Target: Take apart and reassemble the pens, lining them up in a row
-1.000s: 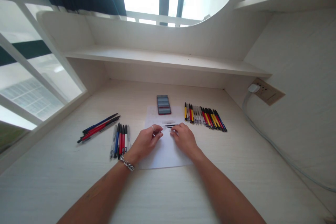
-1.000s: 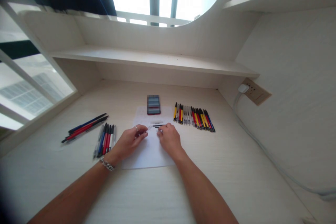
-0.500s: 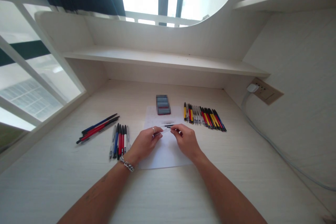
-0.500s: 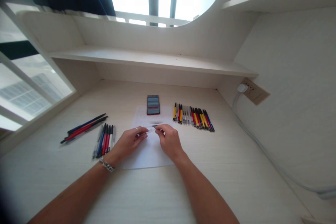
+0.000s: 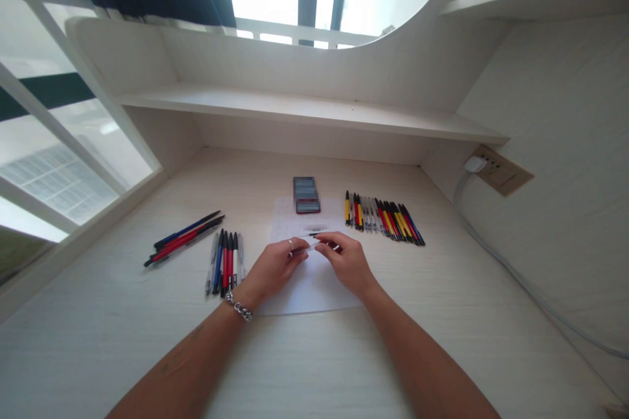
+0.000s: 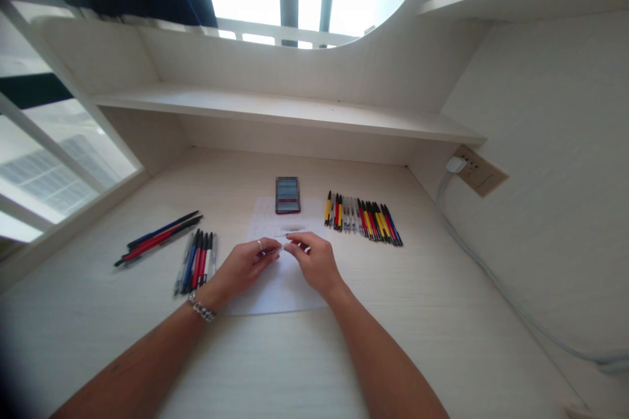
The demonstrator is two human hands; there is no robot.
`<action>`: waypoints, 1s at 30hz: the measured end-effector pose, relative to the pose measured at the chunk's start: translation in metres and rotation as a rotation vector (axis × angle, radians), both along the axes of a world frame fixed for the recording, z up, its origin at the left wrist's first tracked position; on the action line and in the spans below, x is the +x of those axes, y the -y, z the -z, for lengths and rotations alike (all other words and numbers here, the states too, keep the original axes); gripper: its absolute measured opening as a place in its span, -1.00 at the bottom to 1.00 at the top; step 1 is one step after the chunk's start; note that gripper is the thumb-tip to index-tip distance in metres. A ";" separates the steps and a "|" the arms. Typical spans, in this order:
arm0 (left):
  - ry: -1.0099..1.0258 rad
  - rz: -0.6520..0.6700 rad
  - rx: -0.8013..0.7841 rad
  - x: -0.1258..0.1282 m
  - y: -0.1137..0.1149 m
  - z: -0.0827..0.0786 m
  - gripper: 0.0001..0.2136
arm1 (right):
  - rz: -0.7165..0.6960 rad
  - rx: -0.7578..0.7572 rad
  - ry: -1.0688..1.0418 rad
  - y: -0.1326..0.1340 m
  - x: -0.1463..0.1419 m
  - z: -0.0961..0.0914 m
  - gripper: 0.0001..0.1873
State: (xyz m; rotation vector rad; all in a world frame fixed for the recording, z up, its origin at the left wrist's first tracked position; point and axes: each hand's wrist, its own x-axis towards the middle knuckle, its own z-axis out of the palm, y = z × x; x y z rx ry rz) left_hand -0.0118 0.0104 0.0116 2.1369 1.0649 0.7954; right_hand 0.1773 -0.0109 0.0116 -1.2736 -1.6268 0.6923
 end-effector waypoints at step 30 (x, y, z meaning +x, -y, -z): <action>0.468 -0.026 -0.460 0.000 -0.007 0.000 -0.75 | 0.174 0.038 0.125 -0.012 0.008 0.008 -0.83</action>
